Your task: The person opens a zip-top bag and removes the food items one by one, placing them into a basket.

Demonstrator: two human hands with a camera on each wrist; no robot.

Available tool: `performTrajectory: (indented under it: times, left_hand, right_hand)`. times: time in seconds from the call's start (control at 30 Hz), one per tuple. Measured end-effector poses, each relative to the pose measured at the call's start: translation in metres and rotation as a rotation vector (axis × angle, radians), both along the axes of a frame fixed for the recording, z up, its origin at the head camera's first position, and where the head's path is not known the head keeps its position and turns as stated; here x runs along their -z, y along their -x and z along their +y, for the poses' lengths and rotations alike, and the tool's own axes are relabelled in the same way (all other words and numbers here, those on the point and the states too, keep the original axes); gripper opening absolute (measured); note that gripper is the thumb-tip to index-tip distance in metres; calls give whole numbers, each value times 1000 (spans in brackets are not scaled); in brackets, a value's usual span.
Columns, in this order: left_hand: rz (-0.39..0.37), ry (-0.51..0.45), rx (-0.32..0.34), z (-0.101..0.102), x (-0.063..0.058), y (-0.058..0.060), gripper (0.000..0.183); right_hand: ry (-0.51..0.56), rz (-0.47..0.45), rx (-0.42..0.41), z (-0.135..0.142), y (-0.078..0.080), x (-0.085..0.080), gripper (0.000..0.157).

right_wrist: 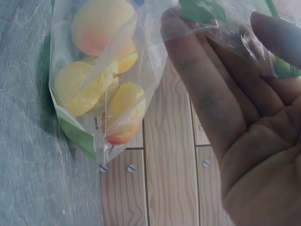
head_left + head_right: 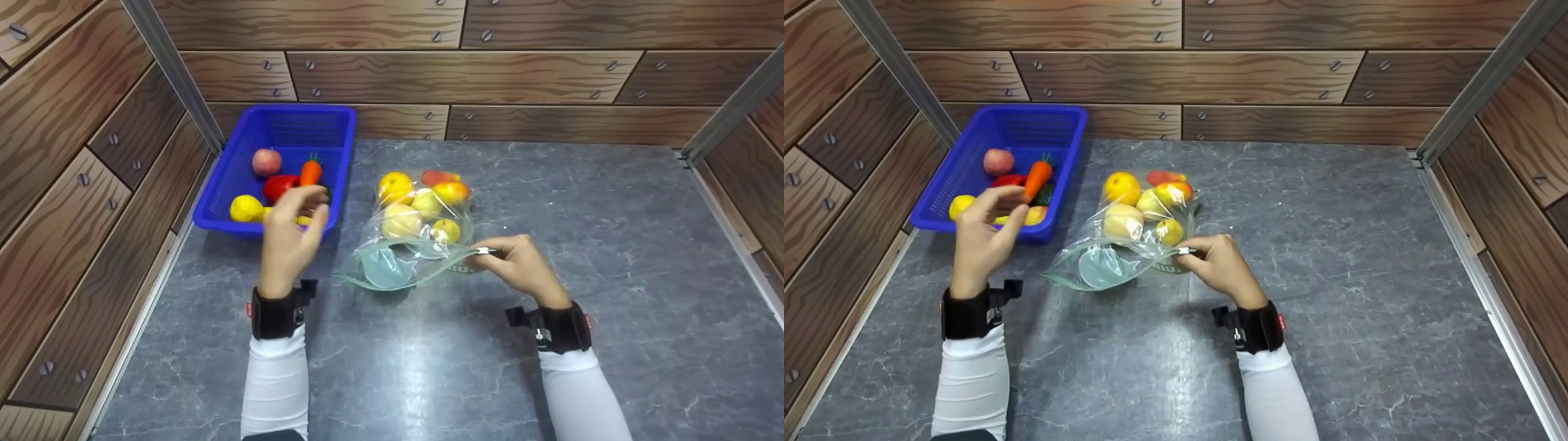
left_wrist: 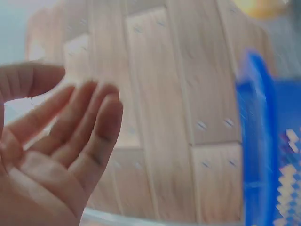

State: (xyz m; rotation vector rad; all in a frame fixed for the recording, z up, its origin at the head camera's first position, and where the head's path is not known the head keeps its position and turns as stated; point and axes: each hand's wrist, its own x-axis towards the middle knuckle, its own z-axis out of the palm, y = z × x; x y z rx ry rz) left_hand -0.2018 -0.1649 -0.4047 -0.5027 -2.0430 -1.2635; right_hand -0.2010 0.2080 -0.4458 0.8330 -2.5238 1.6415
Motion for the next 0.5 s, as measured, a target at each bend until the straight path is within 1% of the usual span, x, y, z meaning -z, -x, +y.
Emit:
performTrajectory:
  times: [0.07,0.17,0.3,0.4,0.5]
  left_hand:
    - [18,53,73,9,-6,-7,20]
    - [46,133,153,22,-12,-17,18]
    - [76,194,280,36,-18,-29,16]
    - [64,208,384,46,-19,-36,16]
    - [29,252,455,56,-19,-40,16]
  right_hand:
    - [3,0,3,0,0,1,9]
    - [1,-3,11,0,0,1,9]
    - [-7,-3,19,-1,-1,0,9]
    - [-6,-10,18,-1,-1,-1,9]
    - [-3,-18,17,-1,-1,-2,10]
